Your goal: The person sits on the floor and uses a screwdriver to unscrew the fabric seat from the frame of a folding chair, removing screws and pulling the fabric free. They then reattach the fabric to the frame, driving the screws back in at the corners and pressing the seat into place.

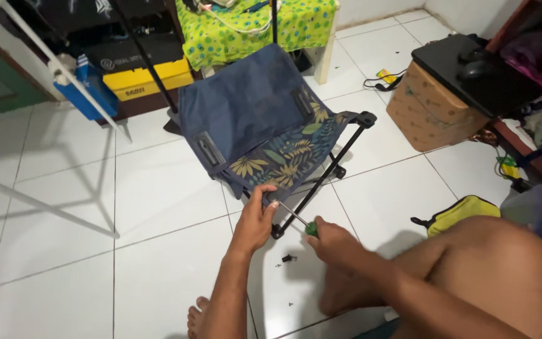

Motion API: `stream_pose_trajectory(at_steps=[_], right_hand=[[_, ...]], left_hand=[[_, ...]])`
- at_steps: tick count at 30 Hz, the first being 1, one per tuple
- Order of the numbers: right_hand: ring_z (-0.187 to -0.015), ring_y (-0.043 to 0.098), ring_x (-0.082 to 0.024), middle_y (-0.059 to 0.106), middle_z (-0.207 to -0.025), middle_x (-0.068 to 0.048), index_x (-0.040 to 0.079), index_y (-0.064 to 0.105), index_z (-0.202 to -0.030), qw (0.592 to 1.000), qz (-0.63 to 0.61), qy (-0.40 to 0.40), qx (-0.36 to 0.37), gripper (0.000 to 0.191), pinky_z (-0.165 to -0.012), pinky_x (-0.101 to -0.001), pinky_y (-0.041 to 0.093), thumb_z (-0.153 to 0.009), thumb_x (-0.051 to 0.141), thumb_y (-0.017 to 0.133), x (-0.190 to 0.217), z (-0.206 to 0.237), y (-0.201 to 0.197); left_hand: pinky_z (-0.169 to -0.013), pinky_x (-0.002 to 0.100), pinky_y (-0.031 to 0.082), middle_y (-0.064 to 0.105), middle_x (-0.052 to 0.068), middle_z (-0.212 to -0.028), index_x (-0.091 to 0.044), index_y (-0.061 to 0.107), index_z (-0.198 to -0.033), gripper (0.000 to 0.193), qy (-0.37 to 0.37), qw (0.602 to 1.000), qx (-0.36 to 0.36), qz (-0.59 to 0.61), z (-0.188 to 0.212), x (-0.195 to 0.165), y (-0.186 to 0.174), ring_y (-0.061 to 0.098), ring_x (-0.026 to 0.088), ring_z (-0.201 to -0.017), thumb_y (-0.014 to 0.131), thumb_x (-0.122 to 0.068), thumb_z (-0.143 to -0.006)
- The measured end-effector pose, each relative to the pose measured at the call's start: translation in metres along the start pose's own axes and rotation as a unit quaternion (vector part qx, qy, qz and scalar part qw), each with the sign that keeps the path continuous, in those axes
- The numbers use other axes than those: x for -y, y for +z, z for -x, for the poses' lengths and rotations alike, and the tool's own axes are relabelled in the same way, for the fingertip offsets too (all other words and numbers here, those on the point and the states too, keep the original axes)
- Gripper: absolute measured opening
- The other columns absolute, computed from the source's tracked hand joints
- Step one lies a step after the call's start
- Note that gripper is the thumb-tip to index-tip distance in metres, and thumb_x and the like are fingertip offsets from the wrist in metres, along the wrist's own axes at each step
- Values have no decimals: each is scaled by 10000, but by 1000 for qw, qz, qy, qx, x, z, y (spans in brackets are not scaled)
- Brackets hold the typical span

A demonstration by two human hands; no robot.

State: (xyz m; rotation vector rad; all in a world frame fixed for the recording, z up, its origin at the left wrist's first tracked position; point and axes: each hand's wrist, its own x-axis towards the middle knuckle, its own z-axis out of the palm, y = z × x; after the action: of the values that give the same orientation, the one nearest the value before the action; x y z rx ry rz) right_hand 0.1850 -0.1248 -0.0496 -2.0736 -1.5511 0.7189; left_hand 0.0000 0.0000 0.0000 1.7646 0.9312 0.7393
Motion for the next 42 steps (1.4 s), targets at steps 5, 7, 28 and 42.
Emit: stream_pose_trajectory(at_steps=[5, 7, 28, 42], right_hand=[[-930, 662, -378, 688, -984, -144, 93, 591, -1097, 994, -31, 86, 67, 301, -793, -466, 438, -977, 365, 633, 20, -7, 0], [-899, 641, -318, 687, -958, -74, 124, 629, -1057, 991, -41, 86, 89, 276, -738, -440, 385, -950, 374, 676, 14, -8, 0], [-519, 570, -119, 753, -806, -68, -11, 730, -919, 854, -516, 58, -5, 245, -468, -263, 464, -944, 232, 718, 47, -79, 5], [-481, 553, -170, 614, -666, -70, 47, 586, -802, 784, -596, 166, -47, 252, -444, -310, 438, -806, 134, 822, 57, -77, -3]], left_hand=[[-767, 352, 515, 679, 121, -983, -115, 534, -1247, 281, 4, 1000, -8, 3, -4, -6, 2, 631, 218, -790, 603, -185, -983], [-784, 352, 518, 675, 127, -1004, -107, 521, -1246, 281, 33, 999, -16, 5, -3, -8, 1, 659, 209, -820, 601, -181, -987], [-809, 509, 536, 695, 235, -983, 9, 624, -1014, 359, 80, 934, 67, -342, -45, -42, -21, 669, 448, -932, 823, -212, -812], [-610, 249, 514, 793, 32, -830, -34, 760, -1029, 299, -147, 963, -172, 145, 15, 53, -26, 720, 79, -728, 622, -291, -964]])
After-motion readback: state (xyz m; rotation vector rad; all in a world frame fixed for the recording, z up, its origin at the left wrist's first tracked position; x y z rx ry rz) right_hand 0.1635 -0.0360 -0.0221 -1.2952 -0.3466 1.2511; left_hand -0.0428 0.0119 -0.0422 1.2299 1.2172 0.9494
